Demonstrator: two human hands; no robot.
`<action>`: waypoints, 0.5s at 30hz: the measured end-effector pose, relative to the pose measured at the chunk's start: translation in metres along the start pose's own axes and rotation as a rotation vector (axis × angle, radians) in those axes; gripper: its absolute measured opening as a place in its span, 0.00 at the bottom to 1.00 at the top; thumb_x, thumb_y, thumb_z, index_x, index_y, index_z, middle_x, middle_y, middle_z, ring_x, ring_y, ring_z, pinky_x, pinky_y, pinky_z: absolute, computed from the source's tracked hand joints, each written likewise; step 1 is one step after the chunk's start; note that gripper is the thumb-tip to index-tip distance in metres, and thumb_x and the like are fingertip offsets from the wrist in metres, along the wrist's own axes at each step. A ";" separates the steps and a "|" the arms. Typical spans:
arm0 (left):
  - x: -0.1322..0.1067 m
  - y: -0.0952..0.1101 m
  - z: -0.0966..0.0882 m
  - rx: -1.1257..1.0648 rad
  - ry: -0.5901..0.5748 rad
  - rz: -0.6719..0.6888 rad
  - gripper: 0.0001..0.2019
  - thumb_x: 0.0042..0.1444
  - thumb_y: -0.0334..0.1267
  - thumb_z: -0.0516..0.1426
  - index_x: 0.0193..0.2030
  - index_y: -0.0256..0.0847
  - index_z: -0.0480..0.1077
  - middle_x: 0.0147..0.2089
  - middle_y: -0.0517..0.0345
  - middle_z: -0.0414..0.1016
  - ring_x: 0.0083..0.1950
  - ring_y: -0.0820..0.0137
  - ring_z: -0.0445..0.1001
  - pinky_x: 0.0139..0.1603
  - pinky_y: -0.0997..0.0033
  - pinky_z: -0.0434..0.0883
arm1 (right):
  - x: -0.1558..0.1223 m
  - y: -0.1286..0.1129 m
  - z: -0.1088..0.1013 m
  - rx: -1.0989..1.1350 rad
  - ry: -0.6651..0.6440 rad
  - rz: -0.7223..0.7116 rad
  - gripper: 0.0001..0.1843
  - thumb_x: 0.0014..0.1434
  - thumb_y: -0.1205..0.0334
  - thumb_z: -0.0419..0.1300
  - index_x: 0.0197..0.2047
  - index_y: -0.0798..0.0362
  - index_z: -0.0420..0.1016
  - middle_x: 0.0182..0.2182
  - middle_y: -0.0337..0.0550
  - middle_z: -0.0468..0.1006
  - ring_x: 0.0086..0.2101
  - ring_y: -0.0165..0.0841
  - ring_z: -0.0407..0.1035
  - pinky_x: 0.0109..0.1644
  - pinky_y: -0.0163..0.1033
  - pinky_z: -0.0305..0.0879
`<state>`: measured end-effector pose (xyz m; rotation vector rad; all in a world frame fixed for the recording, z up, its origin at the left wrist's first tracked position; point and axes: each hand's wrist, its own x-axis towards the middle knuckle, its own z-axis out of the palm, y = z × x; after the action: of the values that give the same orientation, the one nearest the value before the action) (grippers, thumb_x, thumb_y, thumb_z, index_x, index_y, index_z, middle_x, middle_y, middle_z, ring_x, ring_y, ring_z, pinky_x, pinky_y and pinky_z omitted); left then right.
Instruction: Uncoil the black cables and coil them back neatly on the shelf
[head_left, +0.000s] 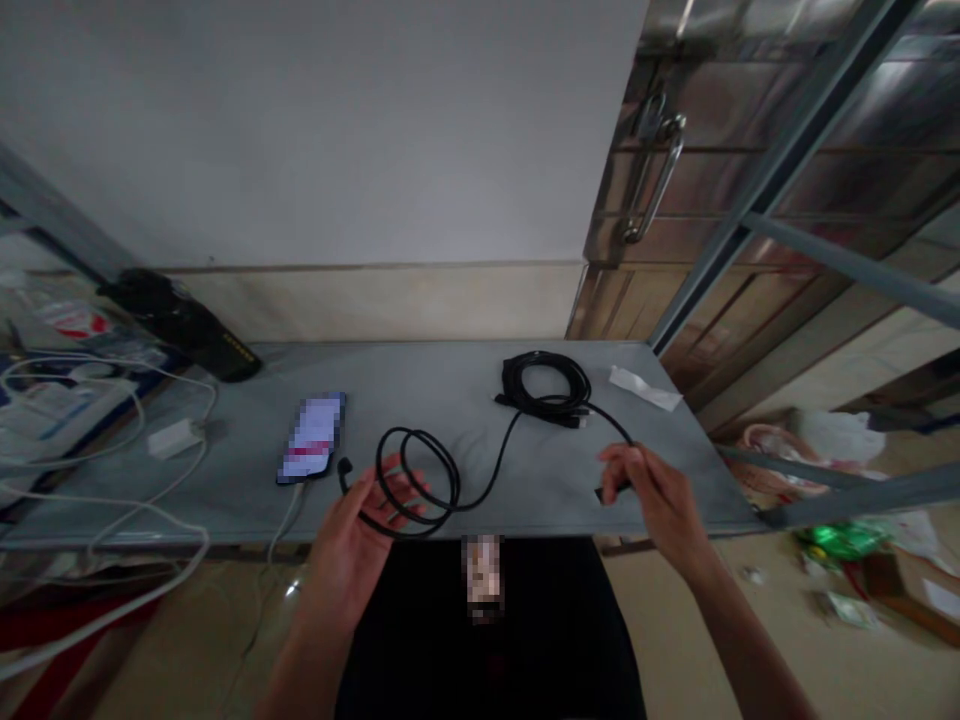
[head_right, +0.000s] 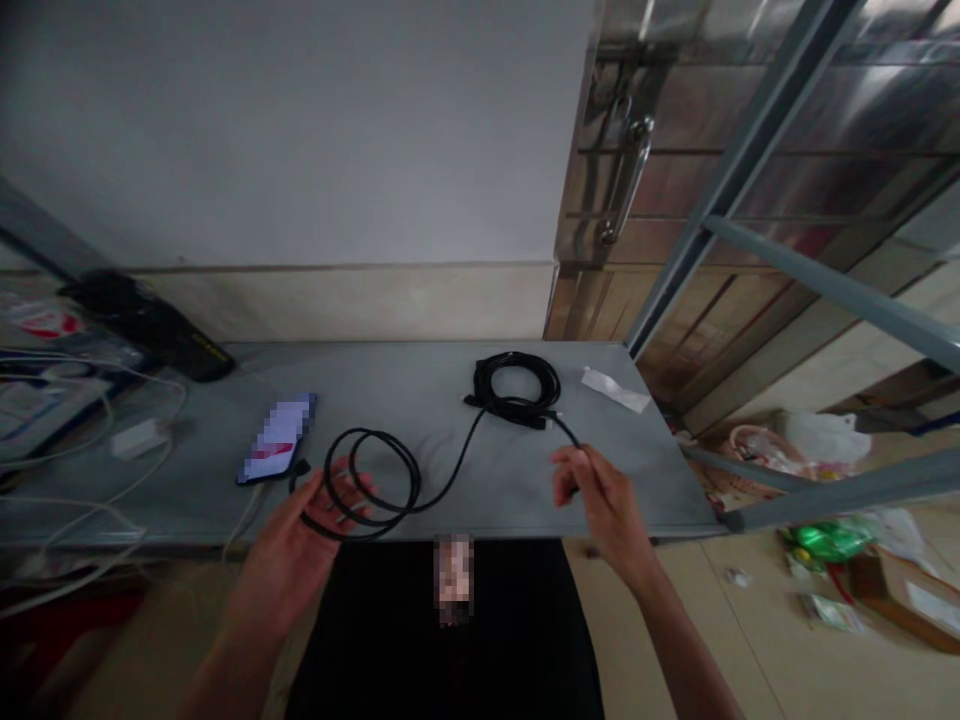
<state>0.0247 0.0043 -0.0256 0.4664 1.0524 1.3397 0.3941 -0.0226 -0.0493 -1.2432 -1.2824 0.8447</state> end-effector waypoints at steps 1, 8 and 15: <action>0.003 0.005 -0.006 0.017 0.018 0.010 0.16 0.63 0.43 0.70 0.53 0.37 0.84 0.48 0.44 0.89 0.50 0.53 0.88 0.48 0.59 0.87 | 0.000 0.004 -0.013 0.048 0.077 0.014 0.25 0.80 0.39 0.57 0.47 0.51 0.82 0.23 0.35 0.72 0.24 0.31 0.68 0.30 0.36 0.67; 0.012 0.026 -0.036 0.121 0.110 0.168 0.18 0.63 0.50 0.70 0.54 0.42 0.83 0.51 0.49 0.89 0.55 0.55 0.86 0.54 0.60 0.85 | -0.013 0.006 -0.077 0.391 0.473 0.042 0.24 0.68 0.38 0.73 0.36 0.52 0.81 0.20 0.28 0.54 0.21 0.25 0.48 0.24 0.33 0.47; 0.015 0.022 -0.040 0.131 0.099 0.179 0.19 0.59 0.52 0.73 0.53 0.45 0.84 0.49 0.52 0.88 0.53 0.57 0.86 0.54 0.61 0.85 | -0.021 -0.003 -0.089 0.367 0.543 0.013 0.24 0.67 0.39 0.73 0.35 0.52 0.81 0.19 0.28 0.54 0.20 0.25 0.47 0.24 0.33 0.49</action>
<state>-0.0224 0.0123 -0.0331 0.6088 1.2080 1.4689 0.4771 -0.0603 -0.0387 -1.0821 -0.6508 0.6517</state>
